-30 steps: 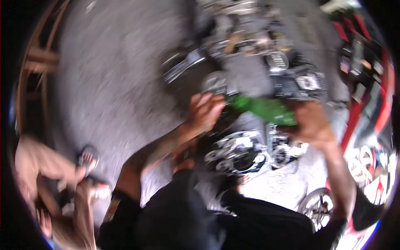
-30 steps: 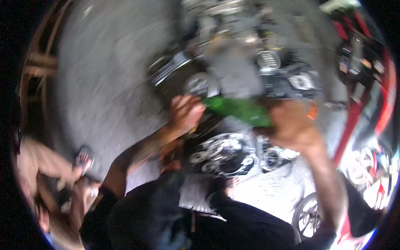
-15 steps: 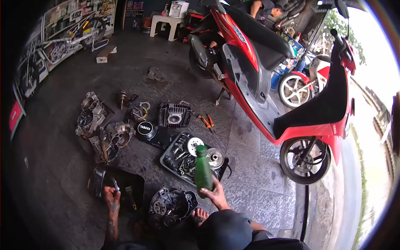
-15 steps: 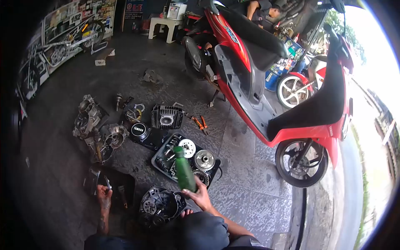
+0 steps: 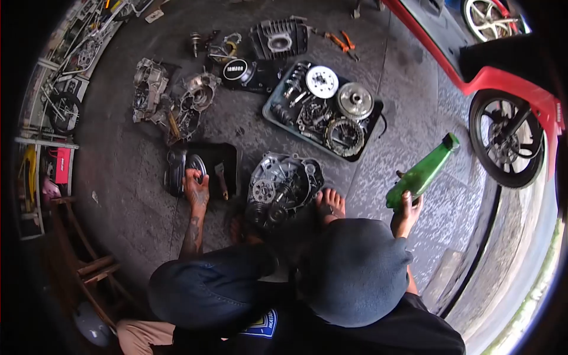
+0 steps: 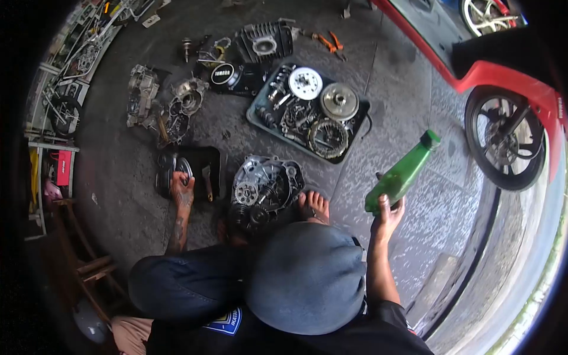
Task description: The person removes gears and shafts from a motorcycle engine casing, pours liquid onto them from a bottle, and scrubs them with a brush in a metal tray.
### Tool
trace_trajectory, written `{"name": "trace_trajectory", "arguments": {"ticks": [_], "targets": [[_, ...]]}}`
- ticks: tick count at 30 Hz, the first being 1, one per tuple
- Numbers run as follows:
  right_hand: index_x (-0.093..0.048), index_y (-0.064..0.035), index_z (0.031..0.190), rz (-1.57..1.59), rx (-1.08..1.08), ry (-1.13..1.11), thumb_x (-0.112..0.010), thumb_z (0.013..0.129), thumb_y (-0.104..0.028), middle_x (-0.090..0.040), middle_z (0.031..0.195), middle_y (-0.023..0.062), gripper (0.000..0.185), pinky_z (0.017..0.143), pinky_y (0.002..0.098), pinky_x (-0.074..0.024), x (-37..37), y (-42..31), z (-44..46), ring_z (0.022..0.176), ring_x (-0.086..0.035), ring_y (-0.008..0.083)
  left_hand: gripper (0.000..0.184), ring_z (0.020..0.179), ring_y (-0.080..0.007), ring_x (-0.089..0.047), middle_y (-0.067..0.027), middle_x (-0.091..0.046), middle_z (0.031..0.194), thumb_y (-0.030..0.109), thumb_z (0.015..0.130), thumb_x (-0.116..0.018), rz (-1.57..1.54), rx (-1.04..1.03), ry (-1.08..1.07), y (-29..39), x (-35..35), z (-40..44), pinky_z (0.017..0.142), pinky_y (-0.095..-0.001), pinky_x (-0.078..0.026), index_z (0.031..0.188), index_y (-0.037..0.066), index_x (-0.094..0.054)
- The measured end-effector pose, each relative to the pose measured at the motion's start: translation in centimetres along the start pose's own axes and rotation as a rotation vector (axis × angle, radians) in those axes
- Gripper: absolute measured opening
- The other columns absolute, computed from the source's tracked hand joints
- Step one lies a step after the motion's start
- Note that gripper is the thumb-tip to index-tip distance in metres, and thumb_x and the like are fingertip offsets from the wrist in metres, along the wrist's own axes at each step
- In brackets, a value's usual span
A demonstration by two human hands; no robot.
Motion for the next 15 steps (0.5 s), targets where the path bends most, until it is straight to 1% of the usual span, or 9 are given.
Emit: {"name": "trace_trajectory", "arguments": {"ticks": [1,5,7,8,11,12,13,14,15], "targets": [[-0.05,-0.0003,0.12,-0.002,-0.003,0.013,-0.068,0.085,-0.032,-0.061,0.115,0.0128,0.051,0.077,0.0285,-0.0447,1.1,1.1,0.0,0.092,-0.055,0.0154,0.033,0.086,-0.0168,-0.046,-0.0038,-0.042,0.09,-0.001,0.077,-0.069,-0.131,0.005,0.016,-0.9,-0.4,-0.3,0.081,-0.0294,-0.042,0.102,0.005,-0.048],[-0.048,0.0013,0.122,0.035,0.011,0.077,-0.066,0.086,-0.03,-0.06,0.117,0.0166,0.051,0.08,0.0296,-0.0467,1.2,1.0,0.3,0.094,-0.057,0.0175,0.033,0.087,-0.0174,-0.046,-0.0051,-0.041,0.09,-0.002,0.079,-0.069,-0.004,0.039,-0.017,2.3,0.5,0.8,0.084,-0.0299,-0.042,0.102,0.005,-0.048],[-0.047,0.0018,0.123,0.054,0.022,0.091,-0.066,0.086,-0.029,-0.059,0.118,0.0187,0.052,0.078,0.029,-0.0471,1.5,1.3,0.9,0.094,-0.057,0.0185,0.03,0.08,-0.0281,-0.046,-0.0069,-0.049,0.083,0.001,0.073,-0.071,-0.038,0.033,-0.023,6.9,1.3,2.7,0.077,-0.0397,-0.041,0.094,0.004,-0.049],[-0.047,0.0019,0.123,0.066,0.03,0.095,-0.066,0.086,-0.029,-0.059,0.119,0.0193,0.052,0.078,0.0289,-0.0473,1.6,1.5,1.1,0.094,-0.057,0.0188,0.03,0.08,-0.0281,-0.046,-0.0069,-0.049,0.083,0.001,0.073,-0.071,-0.03,0.028,-0.034,9.8,1.8,4.0,0.077,-0.0397,-0.041,0.094,0.004,-0.049],[-0.045,0.0043,0.125,0.083,0.034,0.12,-0.064,0.087,-0.03,-0.057,0.121,0.0219,0.055,0.078,0.0299,-0.0476,1.8,1.9,1.7,0.095,-0.057,0.0198,0.02,0.082,-0.0266,-0.048,-0.007,-0.053,0.09,0.004,0.077,-0.068,0.292,-0.23,-0.269,17.5,2.6,8.7,0.076,-0.0397,-0.038,0.089,0.005,-0.051],[-0.044,0.0046,0.125,0.102,0.031,0.116,-0.064,0.087,-0.03,-0.057,0.121,0.0225,0.055,0.079,0.03,-0.0476,1.8,2.0,2.1,0.096,-0.057,0.0201,0.02,0.082,-0.0266,-0.048,-0.007,-0.053,0.09,0.004,0.077,-0.068,0.301,-0.227,-0.278,19.0,2.6,10.3,0.076,-0.0397,-0.038,0.089,0.005,-0.051],[-0.045,0.0038,0.125,0.126,0.006,0.149,-0.073,0.08,-0.036,-0.058,0.119,0.0224,0.067,0.08,0.0302,-0.0479,1.1,1.4,2.5,0.095,-0.058,0.0206,0.018,0.083,-0.0263,-0.048,-0.007,-0.055,0.093,0.005,0.078,-0.066,0.318,-0.381,-0.351,20.6,2.2,11.9,0.076,-0.0393,-0.037,0.088,0.005,-0.051],[-0.044,0.0041,0.126,0.129,0.001,0.132,-0.072,0.08,-0.035,-0.057,0.119,0.0231,0.066,0.082,0.031,-0.0481,1.5,1.8,2.7,0.098,-0.058,0.0216,0.016,0.084,-0.0259,-0.049,-0.007,-0.056,0.095,0.006,0.08,-0.065,0.332,-0.536,-0.426,22.0,1.8,13.2,0.075,-0.0389,-0.037,0.088,0.005,-0.051],[-0.044,0.0042,0.126,0.12,0.025,0.133,-0.072,0.081,-0.035,-0.057,0.119,0.0233,0.066,0.083,0.0313,-0.0478,1.5,2.1,3.0,0.099,-0.058,0.0222,0.014,0.085,-0.0255,-0.049,-0.007,-0.056,0.096,0.006,0.08,-0.063,0.317,-0.584,-0.485,23.1,1.5,14.2,0.075,-0.0388,-0.036,0.088,0.005,-0.051]]}}
Point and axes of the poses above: each hand's wrist, its own z-axis towards the middle knuckle, its own x-axis out of the back of the hand, y = z × x, the point moved 1 cm from there along z, towards the middle knuckle
